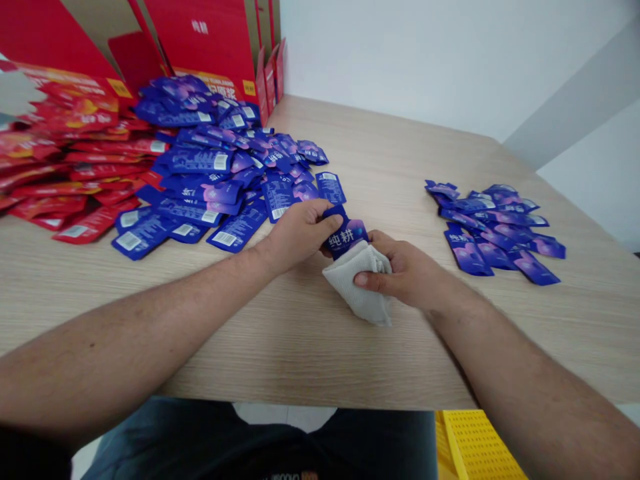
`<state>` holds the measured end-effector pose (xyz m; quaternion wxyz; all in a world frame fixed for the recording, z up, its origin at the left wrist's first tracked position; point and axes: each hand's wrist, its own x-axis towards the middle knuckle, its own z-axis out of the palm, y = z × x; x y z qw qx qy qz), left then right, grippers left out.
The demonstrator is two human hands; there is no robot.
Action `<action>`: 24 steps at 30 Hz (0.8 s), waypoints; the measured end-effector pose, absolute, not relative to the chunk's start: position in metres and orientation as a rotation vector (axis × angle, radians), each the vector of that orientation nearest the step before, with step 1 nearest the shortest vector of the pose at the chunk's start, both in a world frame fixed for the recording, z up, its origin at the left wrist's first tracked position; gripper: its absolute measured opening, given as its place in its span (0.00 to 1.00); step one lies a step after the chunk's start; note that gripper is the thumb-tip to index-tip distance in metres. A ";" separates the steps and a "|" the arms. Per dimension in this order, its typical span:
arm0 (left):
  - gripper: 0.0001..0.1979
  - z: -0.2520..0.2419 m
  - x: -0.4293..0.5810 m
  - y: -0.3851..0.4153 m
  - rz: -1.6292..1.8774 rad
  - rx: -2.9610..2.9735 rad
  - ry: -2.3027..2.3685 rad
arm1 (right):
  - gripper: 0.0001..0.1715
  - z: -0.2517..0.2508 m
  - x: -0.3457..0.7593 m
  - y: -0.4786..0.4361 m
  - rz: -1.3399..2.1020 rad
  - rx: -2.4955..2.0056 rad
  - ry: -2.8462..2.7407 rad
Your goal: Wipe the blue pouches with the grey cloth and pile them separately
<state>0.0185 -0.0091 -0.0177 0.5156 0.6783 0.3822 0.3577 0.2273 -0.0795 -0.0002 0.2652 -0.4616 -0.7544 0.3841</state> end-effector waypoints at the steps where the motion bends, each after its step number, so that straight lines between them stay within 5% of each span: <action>1: 0.07 -0.018 0.019 -0.008 0.853 1.614 0.907 | 0.19 0.004 0.232 -0.080 1.061 -1.251 -2.027; 6: 0.09 -0.016 0.021 -0.009 0.729 1.635 0.982 | 0.21 0.016 0.248 -0.084 0.749 -1.456 -1.846; 12: 0.13 -0.017 0.025 -0.012 0.600 1.633 1.021 | 0.07 0.000 0.226 -0.077 0.014 -1.338 -2.156; 18: 0.13 -0.033 0.022 0.001 0.721 1.600 0.990 | 0.19 -0.007 0.213 -0.082 0.088 -1.139 -2.341; 24: 0.14 -0.039 0.020 0.006 0.790 1.758 1.023 | 0.20 -0.002 0.212 -0.091 0.376 -0.954 -2.532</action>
